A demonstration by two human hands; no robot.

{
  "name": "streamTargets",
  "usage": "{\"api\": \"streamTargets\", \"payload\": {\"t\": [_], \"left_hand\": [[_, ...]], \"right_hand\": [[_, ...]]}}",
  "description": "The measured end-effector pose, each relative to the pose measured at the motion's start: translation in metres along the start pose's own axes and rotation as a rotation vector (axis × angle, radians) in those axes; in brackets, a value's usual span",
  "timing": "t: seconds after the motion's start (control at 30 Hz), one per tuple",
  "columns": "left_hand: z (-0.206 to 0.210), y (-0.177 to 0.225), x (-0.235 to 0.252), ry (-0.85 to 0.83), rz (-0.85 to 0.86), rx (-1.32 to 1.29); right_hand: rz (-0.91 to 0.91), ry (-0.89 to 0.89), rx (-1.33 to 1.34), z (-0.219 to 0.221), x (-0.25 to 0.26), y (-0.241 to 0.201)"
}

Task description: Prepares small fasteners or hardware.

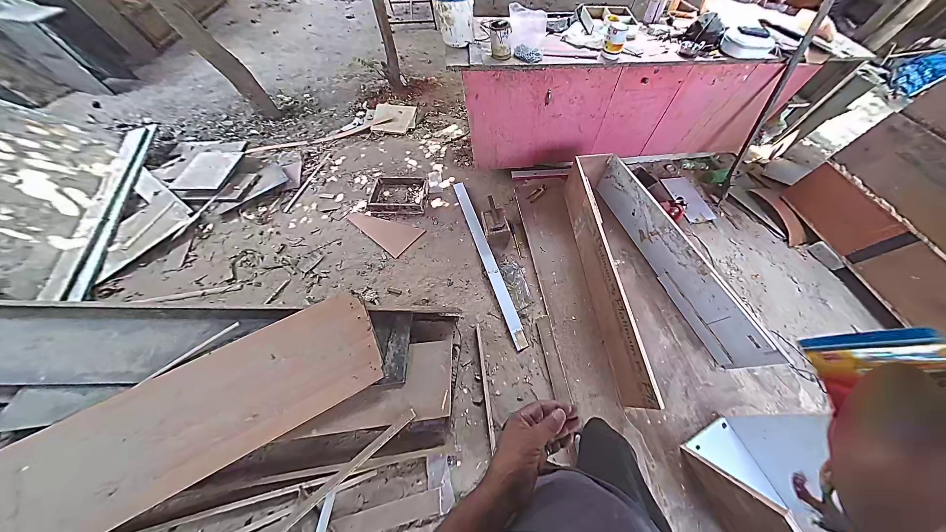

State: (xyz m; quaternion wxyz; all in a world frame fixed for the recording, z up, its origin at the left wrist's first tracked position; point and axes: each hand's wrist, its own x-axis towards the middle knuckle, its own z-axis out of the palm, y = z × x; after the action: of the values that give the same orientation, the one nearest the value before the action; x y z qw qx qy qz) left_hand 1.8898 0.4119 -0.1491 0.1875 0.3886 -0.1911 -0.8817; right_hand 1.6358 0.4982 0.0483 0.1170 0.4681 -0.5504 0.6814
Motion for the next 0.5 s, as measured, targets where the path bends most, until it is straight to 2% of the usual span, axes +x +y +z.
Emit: {"api": "streamTargets", "payload": {"t": [0.07,0.2,0.33,0.4,0.5], "left_hand": [[0.012,0.012,-0.001,-0.063,0.034,0.007],[0.034,0.020,-0.004,-0.320,0.161,0.005],[0.060,0.027,-0.005,-0.557,0.251,-0.114],[0.069,0.028,-0.007,-0.545,0.241,-0.159],[0.077,0.030,-0.011,-0.384,0.164,-0.201]], "right_hand": [[-0.078,-0.135,-0.070,0.015,-0.013,-0.002],[-0.068,-0.169,-0.061,0.026,-0.035,0.001],[-0.054,-0.440,-0.068,0.041,-0.076,0.023],[-0.057,-0.466,-0.089,0.045,-0.086,0.031],[-0.100,-0.487,-0.140,0.046,-0.098,0.037]]}}
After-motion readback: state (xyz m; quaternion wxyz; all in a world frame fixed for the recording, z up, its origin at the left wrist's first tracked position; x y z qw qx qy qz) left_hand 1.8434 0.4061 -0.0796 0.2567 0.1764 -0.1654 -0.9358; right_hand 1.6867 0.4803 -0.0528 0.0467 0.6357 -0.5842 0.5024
